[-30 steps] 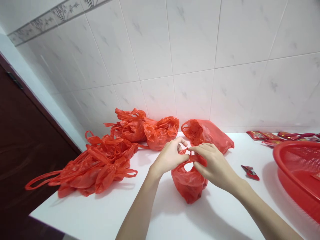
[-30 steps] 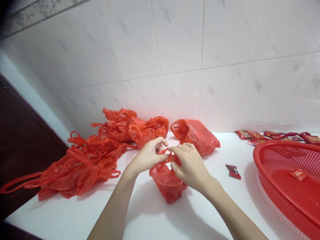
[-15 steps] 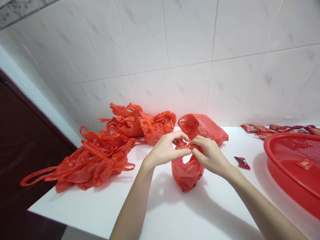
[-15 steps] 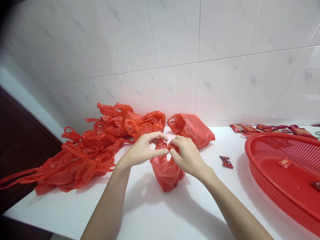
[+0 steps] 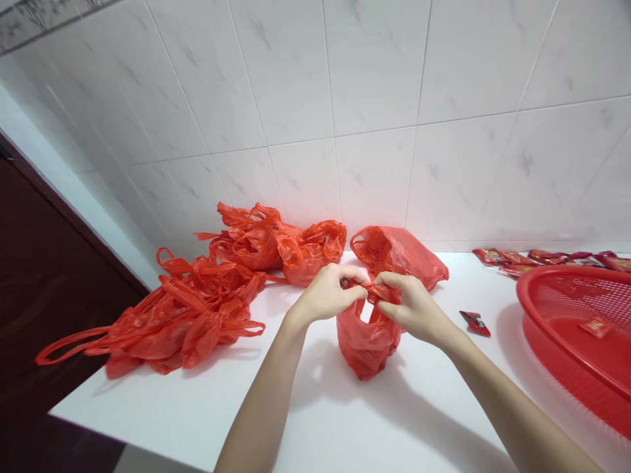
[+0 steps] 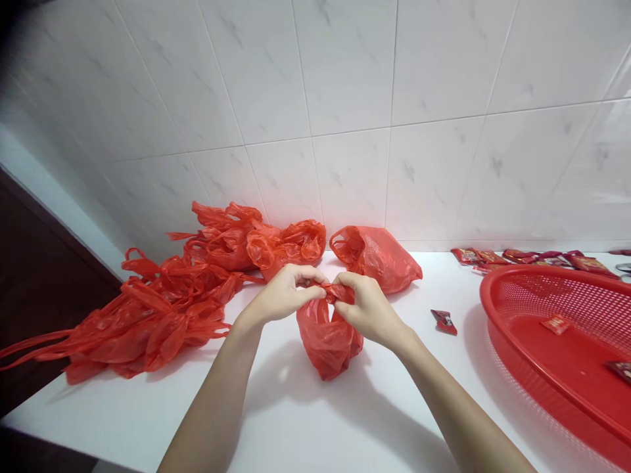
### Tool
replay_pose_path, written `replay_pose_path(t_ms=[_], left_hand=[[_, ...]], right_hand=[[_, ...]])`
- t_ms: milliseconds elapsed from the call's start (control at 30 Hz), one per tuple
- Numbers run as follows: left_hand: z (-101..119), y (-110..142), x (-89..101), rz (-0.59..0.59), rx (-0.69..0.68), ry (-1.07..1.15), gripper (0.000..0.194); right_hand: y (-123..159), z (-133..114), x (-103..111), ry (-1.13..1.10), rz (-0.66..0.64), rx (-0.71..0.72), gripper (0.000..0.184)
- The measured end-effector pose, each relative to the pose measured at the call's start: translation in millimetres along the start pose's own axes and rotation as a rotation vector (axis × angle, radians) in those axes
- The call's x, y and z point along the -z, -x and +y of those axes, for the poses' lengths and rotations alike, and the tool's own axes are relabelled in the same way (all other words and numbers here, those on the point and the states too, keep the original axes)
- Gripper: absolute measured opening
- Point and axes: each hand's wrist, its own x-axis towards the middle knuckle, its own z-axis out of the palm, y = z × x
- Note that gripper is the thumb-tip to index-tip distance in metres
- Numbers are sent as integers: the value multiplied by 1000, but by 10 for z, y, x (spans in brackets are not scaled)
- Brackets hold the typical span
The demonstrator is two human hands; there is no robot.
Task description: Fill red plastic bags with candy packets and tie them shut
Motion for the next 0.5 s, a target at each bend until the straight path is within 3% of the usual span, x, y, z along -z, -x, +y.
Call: replay_pose_path(t_ms=[200, 333, 500], left_hand=[[-7, -26, 23, -78, 96, 146, 15], [-21, -35, 34, -98, 133, 199, 15], [-55, -61, 30, -89, 128, 236, 20]], right_hand=[[13, 17, -41, 349, 85, 253, 17], [26, 30, -23, 420, 169, 421, 21], [32, 19, -19, 510, 161, 577, 29]])
